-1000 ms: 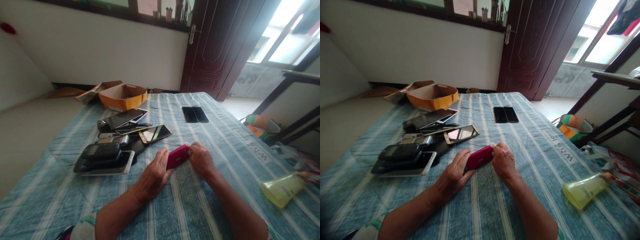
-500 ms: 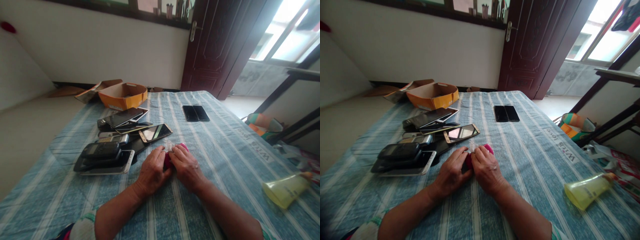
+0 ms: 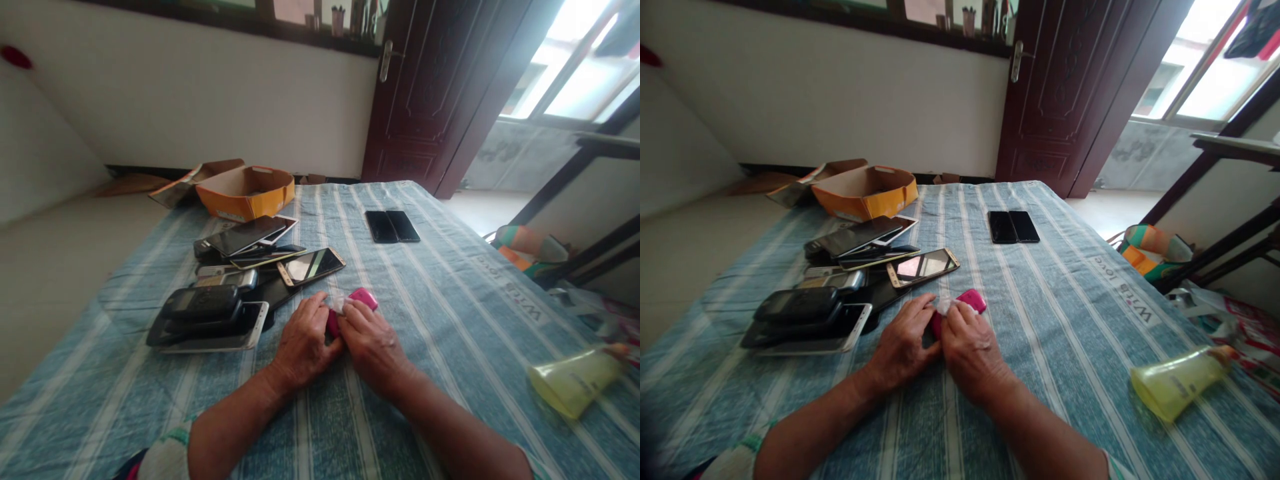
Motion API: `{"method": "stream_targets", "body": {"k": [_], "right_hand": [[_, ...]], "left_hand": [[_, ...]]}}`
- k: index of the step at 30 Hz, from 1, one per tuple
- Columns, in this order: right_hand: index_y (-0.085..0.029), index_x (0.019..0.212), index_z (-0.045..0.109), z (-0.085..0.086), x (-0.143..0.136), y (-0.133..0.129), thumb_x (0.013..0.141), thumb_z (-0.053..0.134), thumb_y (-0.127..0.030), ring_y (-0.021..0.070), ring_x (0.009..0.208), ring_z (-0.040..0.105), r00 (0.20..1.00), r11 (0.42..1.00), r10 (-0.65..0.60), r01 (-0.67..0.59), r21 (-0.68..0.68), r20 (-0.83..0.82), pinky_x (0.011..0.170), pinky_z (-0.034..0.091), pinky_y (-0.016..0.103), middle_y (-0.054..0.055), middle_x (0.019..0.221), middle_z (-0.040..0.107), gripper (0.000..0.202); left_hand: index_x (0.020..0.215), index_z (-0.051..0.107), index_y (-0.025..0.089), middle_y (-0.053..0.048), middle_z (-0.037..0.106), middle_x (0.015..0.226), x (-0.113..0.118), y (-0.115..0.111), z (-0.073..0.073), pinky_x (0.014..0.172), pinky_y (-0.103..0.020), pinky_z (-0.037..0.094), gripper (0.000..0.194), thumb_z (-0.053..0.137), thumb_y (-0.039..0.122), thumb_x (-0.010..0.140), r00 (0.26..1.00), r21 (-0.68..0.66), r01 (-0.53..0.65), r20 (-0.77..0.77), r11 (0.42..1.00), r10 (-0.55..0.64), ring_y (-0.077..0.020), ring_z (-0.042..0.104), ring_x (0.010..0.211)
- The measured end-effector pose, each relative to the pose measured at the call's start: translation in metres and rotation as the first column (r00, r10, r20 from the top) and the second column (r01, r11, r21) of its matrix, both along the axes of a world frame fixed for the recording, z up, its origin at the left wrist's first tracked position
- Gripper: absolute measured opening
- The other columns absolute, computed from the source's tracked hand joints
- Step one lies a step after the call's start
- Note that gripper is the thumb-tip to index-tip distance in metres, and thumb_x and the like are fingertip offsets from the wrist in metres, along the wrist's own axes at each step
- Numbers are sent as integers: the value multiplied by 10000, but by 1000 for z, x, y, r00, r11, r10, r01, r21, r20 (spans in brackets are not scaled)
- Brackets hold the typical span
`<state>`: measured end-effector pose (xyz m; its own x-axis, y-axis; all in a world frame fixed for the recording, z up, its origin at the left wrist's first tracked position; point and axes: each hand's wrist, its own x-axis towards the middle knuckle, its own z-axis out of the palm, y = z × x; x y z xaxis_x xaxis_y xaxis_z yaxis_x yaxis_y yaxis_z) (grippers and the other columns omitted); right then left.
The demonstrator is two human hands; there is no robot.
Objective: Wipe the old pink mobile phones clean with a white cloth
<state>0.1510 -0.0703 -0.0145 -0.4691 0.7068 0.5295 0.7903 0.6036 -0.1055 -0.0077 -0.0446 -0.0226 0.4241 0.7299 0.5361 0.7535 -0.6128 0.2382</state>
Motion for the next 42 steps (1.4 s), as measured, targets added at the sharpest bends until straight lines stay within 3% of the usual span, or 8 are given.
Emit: {"method": "stream_targets", "body": {"k": [6,9,14,18,28,34,37,42], "right_hand": [[-173,994,664,2,35,22,886,473,-90,223,929,587,970,964,-236,226,-141,-61,812,499,318,87,939,654,235],[-187,980,680,0,44,28,835,450,-21,196,897,608,944,944,-286,248,-218,-163,792,487,277,68,930,665,319],[-179,961,712,1,42,29,770,445,9,164,831,633,884,938,-261,138,-318,-387,749,477,247,51,901,682,378],[-199,942,734,3,43,30,765,485,-40,152,802,655,775,914,-305,75,-399,-553,725,490,245,28,897,704,345],[-204,945,747,5,45,49,730,486,-75,175,873,675,627,872,-302,-124,-474,-718,793,511,296,25,946,737,362],[-211,905,749,12,46,38,711,492,-18,174,820,675,751,891,-301,2,-454,-587,755,511,286,25,883,732,376],[-200,876,744,16,44,30,722,484,1,168,768,665,817,938,-261,89,-336,-514,705,507,265,38,852,716,364],[-192,983,709,13,38,23,757,468,-5,179,842,654,873,988,-146,111,-103,-465,758,534,272,61,906,689,380]], "left_hand": [[1009,588,87,-216,589,1171,3,0,4,874,-483,534,380,682,300,708,999,-38,-4,-32,999,3,-331,585,1041],[1051,587,79,-207,590,1159,3,-1,8,874,-473,533,430,705,282,691,1000,-61,14,-13,998,-15,-324,585,1029],[1068,583,106,-141,620,1068,3,-2,12,878,-413,534,371,683,211,726,994,-76,95,66,993,-90,-275,598,1003],[1060,580,105,-124,635,1017,1,-1,12,838,-396,545,361,692,207,734,985,-64,115,133,991,-105,-258,611,952],[953,607,130,-93,642,915,1,0,15,751,-356,543,204,665,205,773,974,-82,159,176,984,-143,-227,614,844],[901,619,141,-77,645,885,0,0,17,716,-312,532,121,644,199,798,972,-85,175,170,981,-159,-199,615,807],[860,624,144,-67,647,856,-1,0,19,691,-290,525,77,623,211,822,969,-78,186,182,979,-170,-182,616,772],[859,641,144,-55,653,797,-1,0,21,661,-270,525,153,528,239,900,968,-69,194,174,979,-180,-165,624,717]]}}
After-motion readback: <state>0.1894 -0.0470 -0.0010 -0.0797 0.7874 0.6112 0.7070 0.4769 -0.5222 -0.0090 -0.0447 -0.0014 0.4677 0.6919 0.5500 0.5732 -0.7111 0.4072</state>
